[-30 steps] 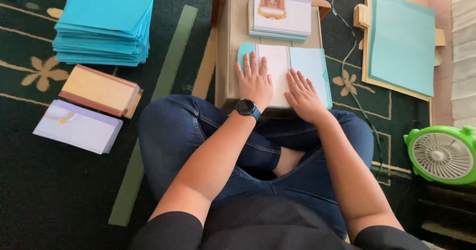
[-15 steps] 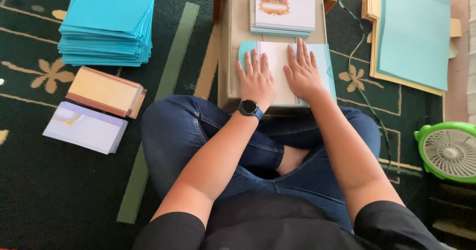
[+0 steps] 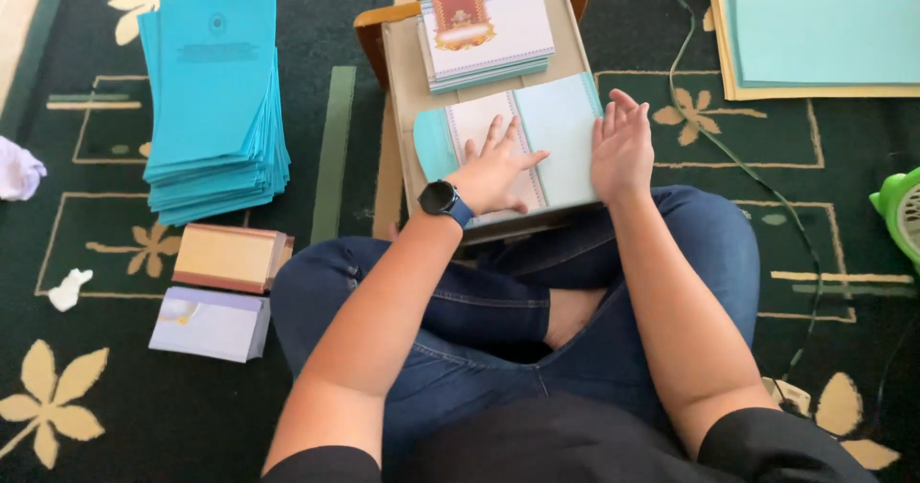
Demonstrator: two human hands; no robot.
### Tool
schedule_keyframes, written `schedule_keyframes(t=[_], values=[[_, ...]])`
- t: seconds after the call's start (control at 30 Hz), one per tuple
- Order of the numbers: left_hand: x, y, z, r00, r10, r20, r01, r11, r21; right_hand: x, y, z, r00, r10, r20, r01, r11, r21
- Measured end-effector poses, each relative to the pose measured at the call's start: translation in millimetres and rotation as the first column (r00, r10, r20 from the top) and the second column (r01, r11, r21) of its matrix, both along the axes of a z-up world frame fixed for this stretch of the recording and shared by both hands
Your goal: The person sits on the floor and places a stack of papers into a light blue book cover. They press down on the cover to secure the pages, then flip through the pages to check the alignment. The person repeats this process with multiple sets of papers and covers.
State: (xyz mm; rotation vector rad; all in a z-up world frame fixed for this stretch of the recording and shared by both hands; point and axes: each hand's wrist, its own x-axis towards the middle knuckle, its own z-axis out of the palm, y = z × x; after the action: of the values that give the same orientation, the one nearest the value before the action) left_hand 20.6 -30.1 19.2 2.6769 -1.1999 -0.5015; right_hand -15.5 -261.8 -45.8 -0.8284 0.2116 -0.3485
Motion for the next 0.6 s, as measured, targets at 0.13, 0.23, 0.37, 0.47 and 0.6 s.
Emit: schedule_keyframes(t=[0.13,0.23,0.37,0.47,0.6], values=[[23.2,-21.6,4.0,0.997,-0.078,-0.008,0.078,0.990,0.116,-7.9,5.0,20.8,0.998,0.015,-0.064,-0.008,0.993,0.120],[36.7,-32.0,8.2,0.968,-0.229,0.103,0.197,0.947,0.255,-7.0,12.3,35.8,0.996,0.002,-0.086,0.007,0.995,0.104],[57.9,-19.9,-2.0,0.906,-0.277,0.319,0.240,0.959,0.150,-17.1,9.9,31.1,0.996,-0.033,-0.087,0.042,0.994,0.105],[54.1,19.7,49.1,0.912,0.046,0.407,0.055,0.971,-0.233,-20.8,10.6,45.9,0.999,0.002,-0.044,0.002,0.995,0.098],[2.8,48.8,92.6,0.835,0.545,-0.076,-0.339,0.401,-0.851,-18.3,21.1,43.4,0.968,0.251,0.028,-0.243,0.956,-0.167]])
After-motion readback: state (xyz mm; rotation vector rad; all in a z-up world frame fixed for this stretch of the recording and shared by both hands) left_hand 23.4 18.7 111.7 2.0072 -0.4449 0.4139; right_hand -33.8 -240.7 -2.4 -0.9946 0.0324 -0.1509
